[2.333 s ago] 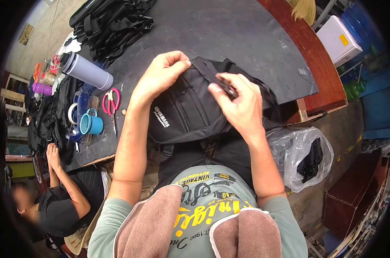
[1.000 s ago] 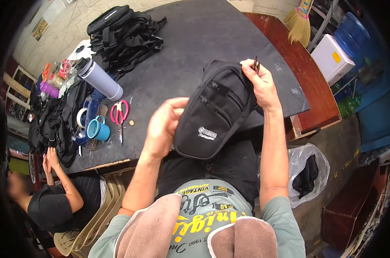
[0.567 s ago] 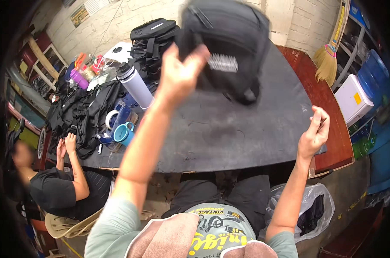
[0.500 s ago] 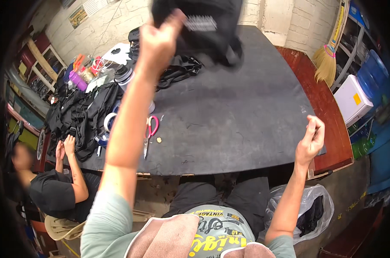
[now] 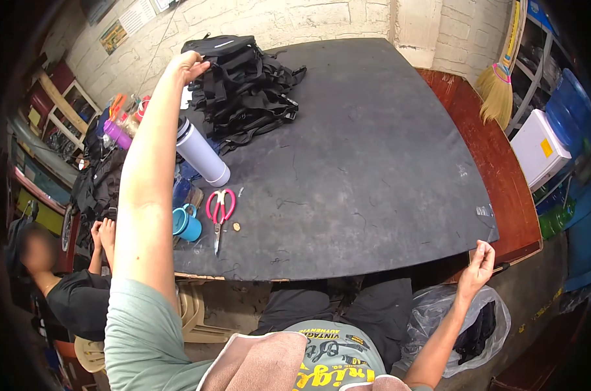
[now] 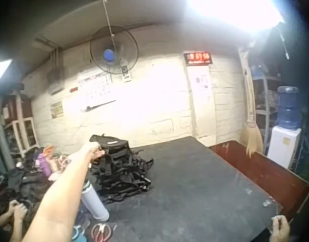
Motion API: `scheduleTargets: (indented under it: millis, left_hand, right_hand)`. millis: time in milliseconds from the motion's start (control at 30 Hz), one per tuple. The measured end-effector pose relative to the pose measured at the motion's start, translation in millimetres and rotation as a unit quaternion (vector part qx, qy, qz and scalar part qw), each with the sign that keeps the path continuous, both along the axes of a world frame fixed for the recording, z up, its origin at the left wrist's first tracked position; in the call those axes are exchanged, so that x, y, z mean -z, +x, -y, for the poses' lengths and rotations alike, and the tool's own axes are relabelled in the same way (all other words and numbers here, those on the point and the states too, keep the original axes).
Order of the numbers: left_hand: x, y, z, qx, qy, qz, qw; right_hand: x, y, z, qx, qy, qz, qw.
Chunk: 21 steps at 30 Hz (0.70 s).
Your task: Inspecting and checking the straps and buckles of black shoulder bags.
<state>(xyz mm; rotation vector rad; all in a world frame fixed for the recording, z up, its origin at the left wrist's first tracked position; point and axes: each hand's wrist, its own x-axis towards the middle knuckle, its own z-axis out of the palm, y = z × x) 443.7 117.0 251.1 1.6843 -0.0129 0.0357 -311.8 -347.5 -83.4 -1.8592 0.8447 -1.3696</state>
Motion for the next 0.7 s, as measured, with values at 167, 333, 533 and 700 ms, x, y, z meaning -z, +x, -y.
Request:
scheduleTargets:
  millis: [167, 333, 533, 700]
  left_hand:
    - [-1, -47, 16, -0.118, 0.465, 0.314, 0.819]
    - [18, -79, 41, 0.145, 0.619, 0.144, 0.759]
    - [37, -124, 77, 0.035, 0.627, 0.120, 0.769]
    - [63, -198, 98, 0.019, 0.608, 0.324, 0.724]
  right_hand:
    - [3, -41, 17, 0.018, 0.085, 0.030, 0.996]
    - [26, -111, 25, 0.083, 0.121, -0.027, 0.989]
    - [169, -234, 14, 0.213, -0.020, -0.271, 0.939]
    - [321, -310, -45, 0.145, 0.308, -0.405, 0.849]
